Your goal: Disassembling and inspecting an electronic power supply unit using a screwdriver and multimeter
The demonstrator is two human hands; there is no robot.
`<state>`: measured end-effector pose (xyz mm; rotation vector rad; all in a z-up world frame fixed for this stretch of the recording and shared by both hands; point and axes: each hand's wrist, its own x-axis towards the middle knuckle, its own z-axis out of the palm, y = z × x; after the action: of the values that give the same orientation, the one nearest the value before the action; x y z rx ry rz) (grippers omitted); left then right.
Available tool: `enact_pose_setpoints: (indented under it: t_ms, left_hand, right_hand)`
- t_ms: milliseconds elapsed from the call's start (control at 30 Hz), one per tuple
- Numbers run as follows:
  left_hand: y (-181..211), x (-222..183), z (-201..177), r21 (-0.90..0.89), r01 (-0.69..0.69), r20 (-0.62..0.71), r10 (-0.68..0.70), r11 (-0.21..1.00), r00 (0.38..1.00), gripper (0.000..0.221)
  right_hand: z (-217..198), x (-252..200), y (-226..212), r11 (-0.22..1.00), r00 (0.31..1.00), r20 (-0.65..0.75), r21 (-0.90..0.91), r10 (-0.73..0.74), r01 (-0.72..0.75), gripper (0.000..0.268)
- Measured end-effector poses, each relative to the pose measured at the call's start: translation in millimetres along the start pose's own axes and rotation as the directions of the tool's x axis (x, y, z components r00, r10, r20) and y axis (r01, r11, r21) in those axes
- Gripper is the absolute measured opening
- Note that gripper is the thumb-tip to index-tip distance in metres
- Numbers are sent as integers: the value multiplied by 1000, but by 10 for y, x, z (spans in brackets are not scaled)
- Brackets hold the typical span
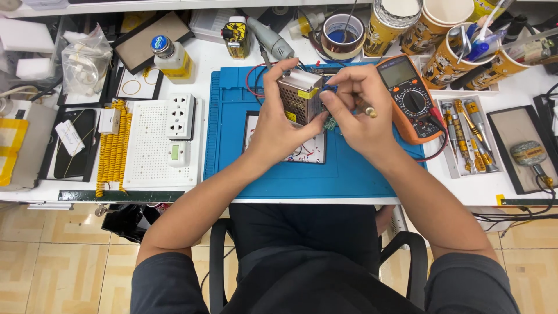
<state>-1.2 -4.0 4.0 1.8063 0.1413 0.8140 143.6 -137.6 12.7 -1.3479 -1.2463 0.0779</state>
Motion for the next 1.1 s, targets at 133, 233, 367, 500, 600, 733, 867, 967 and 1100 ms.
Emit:
enact_pose_setpoints:
  t_ms: [133,233,367,500,600,733,867,967,1100]
  left_hand:
    - [-69,-16,38,68,-102,-35,105,992,994,95]
    - [-71,-16,16,60,-108,-30,110,992,993,97]
    - [-76,-19,26,31,-98,-22,99,995,995,96]
    - [-82,-19,37,20,-89,-17,89,996,996,95]
    - [-114,-16,41,22,-81,-18,82,996,996,95]
    - [-93,-13,33,42,-88,-11,88,995,996,94]
    - [-55,-9,30,44,-76,-9,77,996,997,93]
    - [-46,-14,31,32,-66,-3,66,997,998,93]
    - [-74,-18,41,24,-44,7,44,999,999,92]
  right_hand:
    - [18,-2,286,991,990,-56,14,-129,130,18]
    - [30,12,281,992,991,-57,-2,-123,123,16]
    - [43,36,209,991,989,-50,-3,-136,136,11]
    - [36,51,171,993,992,-46,-7,-121,120,8]
    - [46,42,182,994,992,-55,-14,-113,113,7]
    - [60,44,146,995,993,-61,-19,-99,98,7]
    - [70,40,177,996,994,-66,-35,-87,85,4]
    - [84,31,166,997,996,-64,-24,-68,67,3]
    - [90,13,173,998,997,-60,-47,-52,49,4]
